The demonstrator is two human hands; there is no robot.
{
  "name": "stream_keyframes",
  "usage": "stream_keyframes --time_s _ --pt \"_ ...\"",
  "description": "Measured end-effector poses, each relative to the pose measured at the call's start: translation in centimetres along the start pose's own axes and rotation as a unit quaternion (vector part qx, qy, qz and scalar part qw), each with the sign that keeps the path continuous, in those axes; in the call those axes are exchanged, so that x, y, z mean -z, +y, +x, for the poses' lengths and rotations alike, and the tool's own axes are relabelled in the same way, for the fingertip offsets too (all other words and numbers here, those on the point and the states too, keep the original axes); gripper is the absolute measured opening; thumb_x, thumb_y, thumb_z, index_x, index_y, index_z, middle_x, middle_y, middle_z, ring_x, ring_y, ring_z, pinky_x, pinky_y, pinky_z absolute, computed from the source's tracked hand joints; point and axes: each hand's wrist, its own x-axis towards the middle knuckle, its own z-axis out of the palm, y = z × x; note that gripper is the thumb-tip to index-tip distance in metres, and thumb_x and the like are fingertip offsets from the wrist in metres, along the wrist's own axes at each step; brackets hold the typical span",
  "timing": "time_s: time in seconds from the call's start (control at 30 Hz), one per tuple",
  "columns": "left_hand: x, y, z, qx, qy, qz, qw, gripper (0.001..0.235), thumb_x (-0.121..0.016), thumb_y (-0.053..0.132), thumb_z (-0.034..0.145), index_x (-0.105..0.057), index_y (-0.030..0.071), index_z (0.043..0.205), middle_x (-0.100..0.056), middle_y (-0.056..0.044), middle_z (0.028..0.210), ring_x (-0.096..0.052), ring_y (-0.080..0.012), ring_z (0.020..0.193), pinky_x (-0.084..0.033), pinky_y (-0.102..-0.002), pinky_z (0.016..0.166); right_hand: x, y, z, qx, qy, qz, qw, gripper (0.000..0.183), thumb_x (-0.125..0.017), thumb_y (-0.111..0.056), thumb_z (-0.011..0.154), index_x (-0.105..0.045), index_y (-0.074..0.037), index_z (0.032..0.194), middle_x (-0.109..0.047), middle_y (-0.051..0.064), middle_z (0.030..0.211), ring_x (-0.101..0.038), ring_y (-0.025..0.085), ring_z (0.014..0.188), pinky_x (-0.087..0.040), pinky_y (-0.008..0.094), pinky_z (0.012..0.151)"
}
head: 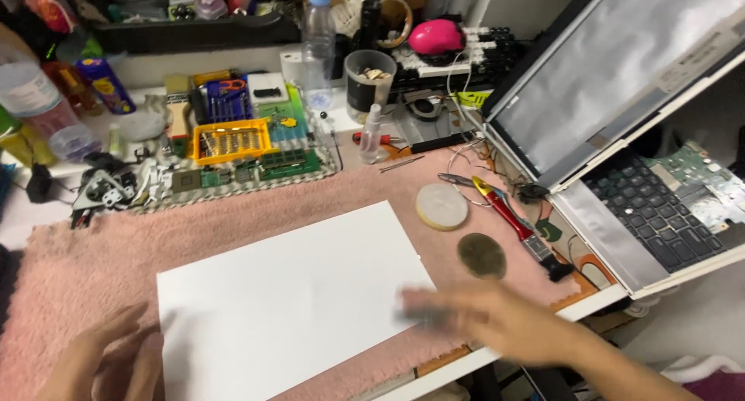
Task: The person cleans a white sheet of paper on a pink towel using a brush, then rubs the surface with their hands, and finally wipes it with a cloth and a round pad. The person handles the paper and cleaning tools throughout the process.
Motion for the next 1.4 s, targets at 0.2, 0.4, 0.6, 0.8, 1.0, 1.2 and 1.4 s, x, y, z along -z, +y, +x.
stream_keyframes --time_s 0.2,0.4,0.6,0.8,1.0,1.2,1.4 --pt "-1.1 6.6 1.4 0.253 0.130 -0.106 0.953 0.033 -0.076 0.005 0.112 -0.077 0.003 0.144 -0.079 -0.024 0.138 -0.080 -0.0377 0.123 -0.061 -0.039 0.111 7.4 2.9 4.0 -0.233 0.367 -0.002 0.901 0.050 -0.060 -0.034 0.112 -0.073 -0.023 0.159 -0.085 0.002 0.140 -0.084 0.022 0.109 -0.071 0.031 0.090" --pt "0.1 5.6 3.5 0.332 0.095 -0.152 0.926 0.039 -0.078 0.008 0.104 -0.077 0.001 0.142 -0.081 -0.014 0.143 -0.076 -0.0266 0.131 -0.061 -0.046 0.101 13.8 5.8 9.3 -0.193 0.396 0.000 0.898 0.052 -0.074 -0.034 0.105 -0.077 -0.022 0.155 -0.085 0.004 0.146 -0.080 0.018 0.133 -0.064 0.034 0.102" --pt "0.6 7.4 5.4 0.370 0.113 -0.209 0.898 0.077 -0.079 -0.005 0.092 -0.062 0.004 0.168 -0.077 -0.022 0.148 -0.075 -0.0343 0.105 -0.057 -0.041 0.092 12.1 6.6 9.6 -0.039 0.504 -0.200 0.839 0.040 -0.071 -0.026 0.111 -0.079 -0.011 0.147 -0.079 0.017 0.139 -0.085 0.028 0.106 -0.064 0.039 0.100" --pt "2.1 7.2 6.5 0.489 -0.013 -0.329 0.808 0.077 -0.053 -0.015 0.109 -0.054 0.013 0.181 -0.082 -0.034 0.141 -0.075 -0.0475 0.115 -0.059 -0.062 0.099 4.9 1.5 5.5 -0.035 0.429 -0.177 0.885 0.034 -0.072 -0.024 0.107 -0.088 -0.014 0.136 -0.090 0.003 0.128 -0.079 0.017 0.114 -0.058 0.033 0.099" --pt "3.2 8.5 7.1 0.539 -0.025 -0.327 0.776 0.045 -0.055 -0.010 0.113 -0.070 -0.008 0.155 -0.082 -0.027 0.148 -0.073 -0.0416 0.127 -0.055 -0.053 0.107 3.3 0.7 3.7 -0.144 0.405 0.044 0.902 0.049 -0.069 -0.018 0.104 -0.078 -0.011 0.152 -0.085 0.002 0.153 -0.088 0.017 0.126 -0.067 0.033 0.114" --pt "3.0 7.3 6.2 0.549 -0.018 -0.392 0.738 0.052 -0.052 -0.006 0.111 -0.065 -0.004 0.161 -0.079 -0.024 0.155 -0.071 -0.0368 0.133 -0.053 -0.045 0.114 2.2 0.0 2.1 -0.121 0.425 0.217 0.870 0.052 -0.071 0.003 0.098 -0.078 0.010 0.150 -0.087 0.022 0.139 -0.078 0.028 0.114 -0.063 0.039 0.106" --pt "3.0 6.1 5.4 0.520 -0.040 -0.454 0.723 0.056 -0.053 -0.008 0.108 -0.064 -0.004 0.163 -0.078 -0.025 0.151 -0.070 -0.0343 0.133 -0.053 -0.044 0.114 0.8 2.3 -1.1 -0.010 0.457 0.245 0.855 0.051 -0.070 0.020 0.095 -0.075 0.021 0.146 -0.077 0.031 0.104 -0.071 0.035 0.094 -0.058 0.041 0.091"
